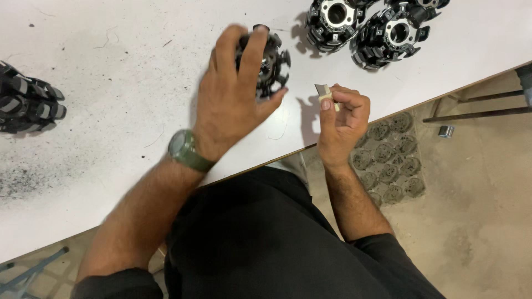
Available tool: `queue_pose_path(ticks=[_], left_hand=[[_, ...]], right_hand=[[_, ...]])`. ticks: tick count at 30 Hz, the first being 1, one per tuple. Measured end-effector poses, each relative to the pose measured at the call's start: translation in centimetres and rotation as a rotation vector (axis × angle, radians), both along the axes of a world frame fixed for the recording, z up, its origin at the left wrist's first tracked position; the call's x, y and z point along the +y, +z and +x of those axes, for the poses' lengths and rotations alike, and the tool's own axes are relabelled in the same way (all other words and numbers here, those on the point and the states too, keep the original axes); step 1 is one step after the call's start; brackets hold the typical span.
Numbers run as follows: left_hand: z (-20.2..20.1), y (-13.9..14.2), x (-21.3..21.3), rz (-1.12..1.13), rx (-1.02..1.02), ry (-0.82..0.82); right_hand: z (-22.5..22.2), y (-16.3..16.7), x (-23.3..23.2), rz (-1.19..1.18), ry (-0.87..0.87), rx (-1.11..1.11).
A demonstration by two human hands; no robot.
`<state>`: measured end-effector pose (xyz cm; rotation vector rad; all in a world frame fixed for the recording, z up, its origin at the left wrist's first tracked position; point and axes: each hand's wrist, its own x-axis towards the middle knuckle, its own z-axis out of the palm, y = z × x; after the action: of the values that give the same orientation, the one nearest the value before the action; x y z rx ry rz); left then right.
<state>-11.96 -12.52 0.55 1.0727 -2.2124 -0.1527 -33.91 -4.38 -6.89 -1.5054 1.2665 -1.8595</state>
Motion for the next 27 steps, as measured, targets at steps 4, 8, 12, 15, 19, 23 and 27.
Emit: queue_pose_path(ticks=[4,8,12,15,19,23,27], left_hand=[[-1.5,-1.0,-3.9,-0.097,0.044,0.048],[-4.2,0.4,-6.9,0.064,-0.029,0.123],[-3.1,1.4,-6.9,0.089,-0.033,0.19],[1.7,0.5,-1.7,0.368,-0.391,0.065],[12.1,0.4,8.4,0.41,-0.408,-0.088],[22.7,2.8,12.3,0.086,-0.128,0.401],[29.7,3.1,5.8,0.296,0.616,0.898]], right_hand=[[0.2,0.2,0.0,0.027,0.0,-0.004],[0.7,0.7,0.0,0.076,-0.035,0.033],[0.9,1.7,-0.2,0.13,-0.039,-0.13],[0.9,2.6,-0.3,0.132,-0.063,-0.149],[1.4,3.8,-0.9,0.358,0.007,0.133],[6.1,4.5,-1.7,0.514,0.257,0.332],[15.5,4.8,1.5,0.273,0.793,0.544]])
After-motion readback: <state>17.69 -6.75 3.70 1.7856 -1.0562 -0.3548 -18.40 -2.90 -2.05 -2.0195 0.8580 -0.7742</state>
